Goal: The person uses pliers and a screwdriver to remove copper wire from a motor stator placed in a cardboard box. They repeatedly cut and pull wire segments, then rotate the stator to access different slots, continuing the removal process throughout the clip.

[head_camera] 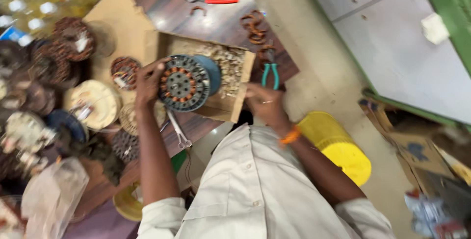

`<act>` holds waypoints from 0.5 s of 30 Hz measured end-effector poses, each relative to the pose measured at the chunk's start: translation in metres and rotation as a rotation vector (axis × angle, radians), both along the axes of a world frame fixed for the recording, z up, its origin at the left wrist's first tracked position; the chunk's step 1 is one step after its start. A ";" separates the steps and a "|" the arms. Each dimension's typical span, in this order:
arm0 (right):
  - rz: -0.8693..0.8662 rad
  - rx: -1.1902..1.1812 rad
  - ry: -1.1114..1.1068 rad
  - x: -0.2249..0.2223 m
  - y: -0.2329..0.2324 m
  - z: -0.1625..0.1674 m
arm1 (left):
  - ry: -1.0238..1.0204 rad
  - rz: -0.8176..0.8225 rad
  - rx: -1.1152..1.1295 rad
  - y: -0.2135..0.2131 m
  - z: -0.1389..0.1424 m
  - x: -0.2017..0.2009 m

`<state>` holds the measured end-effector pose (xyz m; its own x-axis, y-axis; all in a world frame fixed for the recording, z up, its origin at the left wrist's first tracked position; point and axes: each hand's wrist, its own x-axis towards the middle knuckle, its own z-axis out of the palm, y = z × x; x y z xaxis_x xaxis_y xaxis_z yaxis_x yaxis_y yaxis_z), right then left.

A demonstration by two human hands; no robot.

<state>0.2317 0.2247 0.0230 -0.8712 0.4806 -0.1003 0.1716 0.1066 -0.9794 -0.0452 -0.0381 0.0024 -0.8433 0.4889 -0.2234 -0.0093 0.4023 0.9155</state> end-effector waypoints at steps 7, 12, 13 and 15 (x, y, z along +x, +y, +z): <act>-0.248 0.011 -0.268 0.097 0.119 -0.055 | 0.668 0.543 -0.173 -0.009 0.011 0.071; -0.358 -0.015 -0.408 0.155 0.151 -0.098 | 0.402 0.658 -0.030 -0.028 0.009 0.181; -0.364 0.075 -0.338 0.165 0.159 -0.105 | 0.439 0.564 -0.174 -0.027 0.007 0.207; -0.358 0.265 -0.187 0.182 0.180 -0.114 | 0.448 0.371 -0.240 -0.017 -0.001 0.254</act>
<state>0.4136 0.4051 -0.0908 -0.6253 0.7769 -0.0734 0.4136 0.2502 -0.8754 0.2093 -0.0554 0.0016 -0.9843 0.1256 0.1237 0.1757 0.6404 0.7476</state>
